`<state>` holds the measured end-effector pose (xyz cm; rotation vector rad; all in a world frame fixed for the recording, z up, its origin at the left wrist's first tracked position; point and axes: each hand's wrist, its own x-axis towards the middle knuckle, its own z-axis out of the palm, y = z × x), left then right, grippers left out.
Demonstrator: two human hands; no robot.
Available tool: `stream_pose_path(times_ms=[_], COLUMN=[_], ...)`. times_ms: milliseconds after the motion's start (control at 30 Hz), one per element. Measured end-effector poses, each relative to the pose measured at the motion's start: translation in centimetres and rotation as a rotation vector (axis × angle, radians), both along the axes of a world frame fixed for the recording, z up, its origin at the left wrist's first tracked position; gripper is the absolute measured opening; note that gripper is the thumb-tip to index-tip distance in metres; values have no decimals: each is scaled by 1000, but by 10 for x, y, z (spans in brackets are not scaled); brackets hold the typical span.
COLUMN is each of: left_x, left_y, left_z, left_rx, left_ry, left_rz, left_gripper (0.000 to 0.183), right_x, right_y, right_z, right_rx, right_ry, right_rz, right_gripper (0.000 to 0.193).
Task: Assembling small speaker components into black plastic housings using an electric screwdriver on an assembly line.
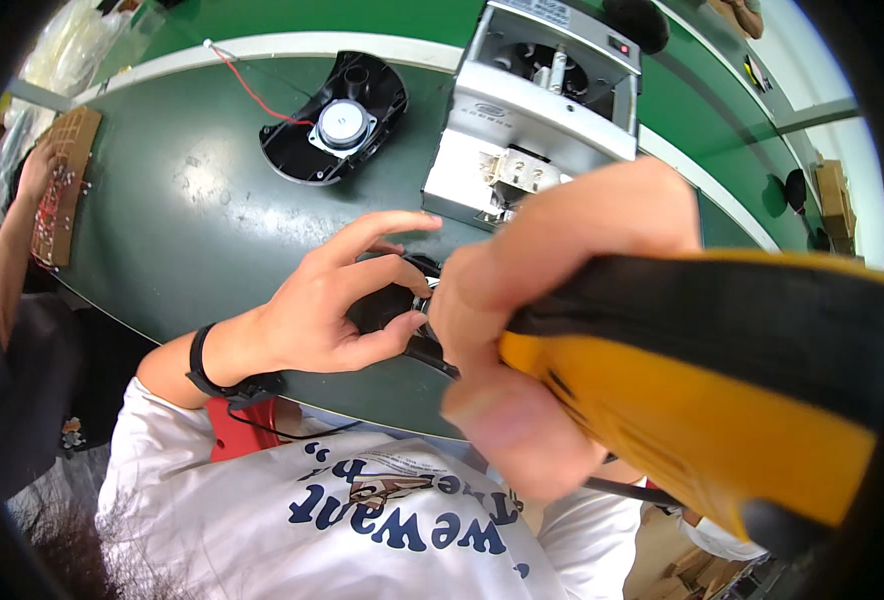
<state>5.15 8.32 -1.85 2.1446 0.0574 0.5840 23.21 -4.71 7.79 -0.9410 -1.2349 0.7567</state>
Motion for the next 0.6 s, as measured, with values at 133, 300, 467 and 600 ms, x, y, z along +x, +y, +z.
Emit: stream_pose_path(times_ms=[133,300,467,600], left_x=[4,13,18,21], left_y=[-5,-16,-17,-14], left_z=[25,26,22,21], left_rx=[140,225,-21,57], left_ry=[182,334,404,279], left_rz=[74,83,84,4], left_gripper=[19,19,24,24], right_x=[0,-8,-20,-17], right_y=[2,6,9,9], right_z=[-8,-13,-12,-7], right_rx=[45,112,133,125], right_ry=[14,48,88,190], right_rz=[-15,-15,-80,-74], right_gripper=[40,33,26,25])
